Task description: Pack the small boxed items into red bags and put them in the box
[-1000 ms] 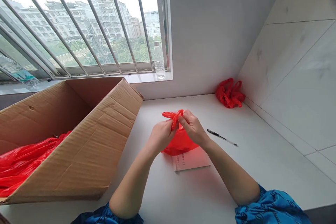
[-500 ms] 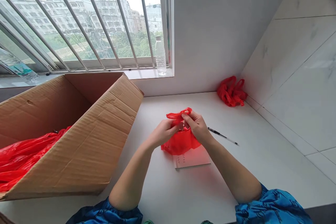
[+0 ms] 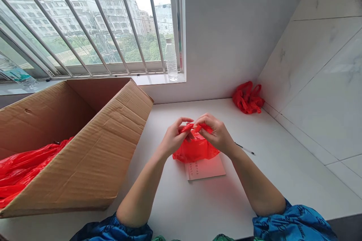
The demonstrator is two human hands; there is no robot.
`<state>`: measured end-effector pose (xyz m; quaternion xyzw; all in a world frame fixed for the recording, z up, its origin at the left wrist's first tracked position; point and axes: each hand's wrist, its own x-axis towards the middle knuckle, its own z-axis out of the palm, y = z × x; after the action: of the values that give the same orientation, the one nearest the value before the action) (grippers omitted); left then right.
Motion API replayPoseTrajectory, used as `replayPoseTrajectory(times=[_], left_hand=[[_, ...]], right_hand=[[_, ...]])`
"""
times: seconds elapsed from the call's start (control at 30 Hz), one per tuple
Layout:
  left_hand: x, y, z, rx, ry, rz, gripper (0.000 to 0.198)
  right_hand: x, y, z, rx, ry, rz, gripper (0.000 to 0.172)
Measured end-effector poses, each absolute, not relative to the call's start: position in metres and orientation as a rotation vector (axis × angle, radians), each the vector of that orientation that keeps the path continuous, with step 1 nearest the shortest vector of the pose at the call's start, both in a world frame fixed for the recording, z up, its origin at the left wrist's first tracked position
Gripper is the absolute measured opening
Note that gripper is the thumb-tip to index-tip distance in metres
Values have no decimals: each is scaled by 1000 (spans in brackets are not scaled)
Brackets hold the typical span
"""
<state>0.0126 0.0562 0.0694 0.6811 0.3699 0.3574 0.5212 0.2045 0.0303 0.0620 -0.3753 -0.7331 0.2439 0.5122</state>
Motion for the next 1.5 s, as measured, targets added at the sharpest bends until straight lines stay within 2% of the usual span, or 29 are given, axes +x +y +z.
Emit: replayPoseTrajectory(times=[0.13,0.33,0.5,0.67,0.77,0.83,0.87,0.97,1.0,1.07,1.2,1.37,1.5], left_hand=[[4,58,76,1472,674,786,45],[-5,61,73,1268,619,762,48],[-7,65,71,1245,706,962,43],[-19,82,52,1189,866,1238,47],[-27,91,32,1252,1055,1408,51],[-30,90,21,1302,1116,1414,60],[-32,87,17,1334,1138,1369,67],[-36,70,10,1435,1283,1094,79],[-37,63,8,1459,1346,984,80],[-35,51,5,1519,1435,821,83],[-15,39,-4,1901,1336,779,91],[11,44,-24,2535,1274,594,57],[13,50,-45,2710,1371,459,52]], right_hand=[[210,29,61,-881,-1814,603,14],[216,24,59,-871,-1866,507,12],[218,14,50,-835,-1837,497,15],[243,-8,13,-890,-1670,643,9],[266,-21,-9,-991,-1621,818,18],[280,-28,-17,-1039,-1660,918,7],[286,-30,-19,-1064,-1700,950,18],[293,-31,-19,-1247,-1863,875,81],[290,-29,-19,-1328,-1928,783,93],[279,-20,-18,-1411,-2074,542,103],[238,7,-21,-1192,-2282,257,107],[208,33,-45,-1236,-2281,314,86],[207,38,-72,-1307,-2325,287,82]])
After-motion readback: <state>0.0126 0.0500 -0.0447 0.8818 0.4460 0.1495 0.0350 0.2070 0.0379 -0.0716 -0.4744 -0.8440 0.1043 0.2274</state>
